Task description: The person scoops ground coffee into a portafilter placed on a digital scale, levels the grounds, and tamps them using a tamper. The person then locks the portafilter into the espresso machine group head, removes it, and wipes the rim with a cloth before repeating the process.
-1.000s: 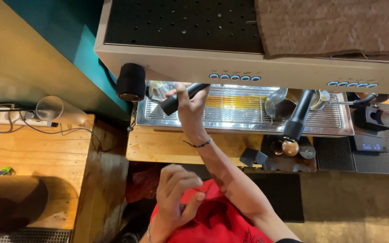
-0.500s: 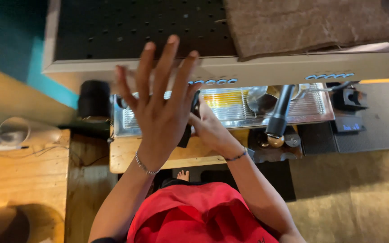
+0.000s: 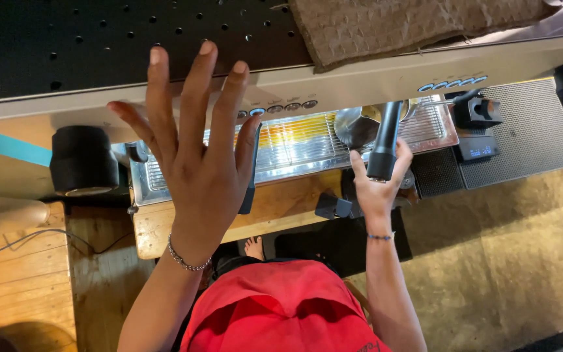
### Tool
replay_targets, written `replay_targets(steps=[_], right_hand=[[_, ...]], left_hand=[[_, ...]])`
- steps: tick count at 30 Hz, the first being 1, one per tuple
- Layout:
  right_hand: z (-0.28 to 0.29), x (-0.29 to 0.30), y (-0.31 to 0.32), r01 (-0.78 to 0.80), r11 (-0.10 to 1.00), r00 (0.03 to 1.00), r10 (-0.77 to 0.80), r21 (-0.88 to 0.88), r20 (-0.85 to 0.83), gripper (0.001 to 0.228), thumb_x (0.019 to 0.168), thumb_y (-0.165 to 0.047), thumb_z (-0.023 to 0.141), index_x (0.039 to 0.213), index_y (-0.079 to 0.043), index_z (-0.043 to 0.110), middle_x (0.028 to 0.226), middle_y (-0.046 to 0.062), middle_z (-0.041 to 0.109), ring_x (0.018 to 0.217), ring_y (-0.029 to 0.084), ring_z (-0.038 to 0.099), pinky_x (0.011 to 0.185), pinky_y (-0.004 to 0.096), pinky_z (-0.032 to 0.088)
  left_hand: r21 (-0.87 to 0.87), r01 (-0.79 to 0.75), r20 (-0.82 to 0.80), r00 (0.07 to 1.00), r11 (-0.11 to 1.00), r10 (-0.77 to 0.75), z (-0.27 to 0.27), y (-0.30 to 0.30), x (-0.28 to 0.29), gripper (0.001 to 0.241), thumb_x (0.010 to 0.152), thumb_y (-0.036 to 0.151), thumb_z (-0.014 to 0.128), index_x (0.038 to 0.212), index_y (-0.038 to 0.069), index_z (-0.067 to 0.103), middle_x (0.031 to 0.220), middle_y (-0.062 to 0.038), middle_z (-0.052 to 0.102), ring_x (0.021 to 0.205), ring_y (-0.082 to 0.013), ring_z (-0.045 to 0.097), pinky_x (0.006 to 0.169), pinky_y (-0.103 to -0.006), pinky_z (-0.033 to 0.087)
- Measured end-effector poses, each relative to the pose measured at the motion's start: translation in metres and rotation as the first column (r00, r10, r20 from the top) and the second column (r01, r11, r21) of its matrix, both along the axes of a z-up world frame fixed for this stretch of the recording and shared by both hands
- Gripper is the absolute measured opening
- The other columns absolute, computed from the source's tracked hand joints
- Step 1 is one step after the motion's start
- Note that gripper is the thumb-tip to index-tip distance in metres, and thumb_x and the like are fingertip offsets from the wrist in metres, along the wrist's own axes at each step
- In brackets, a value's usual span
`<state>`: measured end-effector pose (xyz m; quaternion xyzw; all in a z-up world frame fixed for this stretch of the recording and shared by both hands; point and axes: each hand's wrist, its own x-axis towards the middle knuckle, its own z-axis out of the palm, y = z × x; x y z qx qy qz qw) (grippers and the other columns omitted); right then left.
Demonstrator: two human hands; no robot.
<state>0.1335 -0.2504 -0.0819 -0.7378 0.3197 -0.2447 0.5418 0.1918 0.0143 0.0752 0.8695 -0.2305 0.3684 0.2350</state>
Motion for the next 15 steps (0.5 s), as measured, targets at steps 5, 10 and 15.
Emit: replay_targets(steps=[5, 10, 15], right_hand=[[-0.008, 0.027, -0.04, -0.252, 0.916, 0.965, 0.213, -0.312, -0.154, 0.131, 0.074, -0.049, 0.093, 0.161, 0.003, 0.01, 0.168, 0.029, 0.02, 0.155, 0.046, 0.012, 0.123, 0.06, 0.019], [-0.065, 0.058, -0.068, -0.193, 0.918, 0.972, 0.129, -0.345, -0.198, 0.126, 0.071, -0.051, 0.096, 0.153, 0.005, 0.017, 0.143, 0.023, 0.025, 0.134, 0.036, 0.022, 0.116, 0.047, 0.026], [-0.079, 0.053, -0.013, -0.195, 0.817, 0.944, 0.307, -0.542, 0.122, 0.127, 0.081, -0.043, 0.099, 0.167, -0.013, 0.009, 0.14, 0.022, 0.05, 0.129, 0.033, 0.053, 0.11, 0.045, 0.049]], left_hand=[[0.007, 0.031, -0.02, 0.999, 0.999, -0.031, -0.001, 0.004, 0.0, 0.03, 0.122, 0.023, 0.072, 0.148, 0.009, 0.067, 0.159, -0.013, 0.051, 0.151, -0.0457, 0.029, 0.12, -0.0715, 0.0], [0.017, 0.038, -0.01, 0.999, 0.999, -0.038, -0.003, 0.007, -0.001, 0.032, 0.121, 0.015, 0.074, 0.152, 0.011, 0.063, 0.16, -0.013, 0.049, 0.153, -0.0424, 0.029, 0.121, -0.0705, -0.001], [0.01, 0.159, -0.168, 0.973, 0.987, -0.155, 0.003, 0.028, -0.009, 0.065, 0.104, -0.02, 0.058, 0.16, 0.013, 0.052, 0.168, -0.011, 0.04, 0.16, -0.0387, 0.021, 0.126, -0.0673, -0.007]])
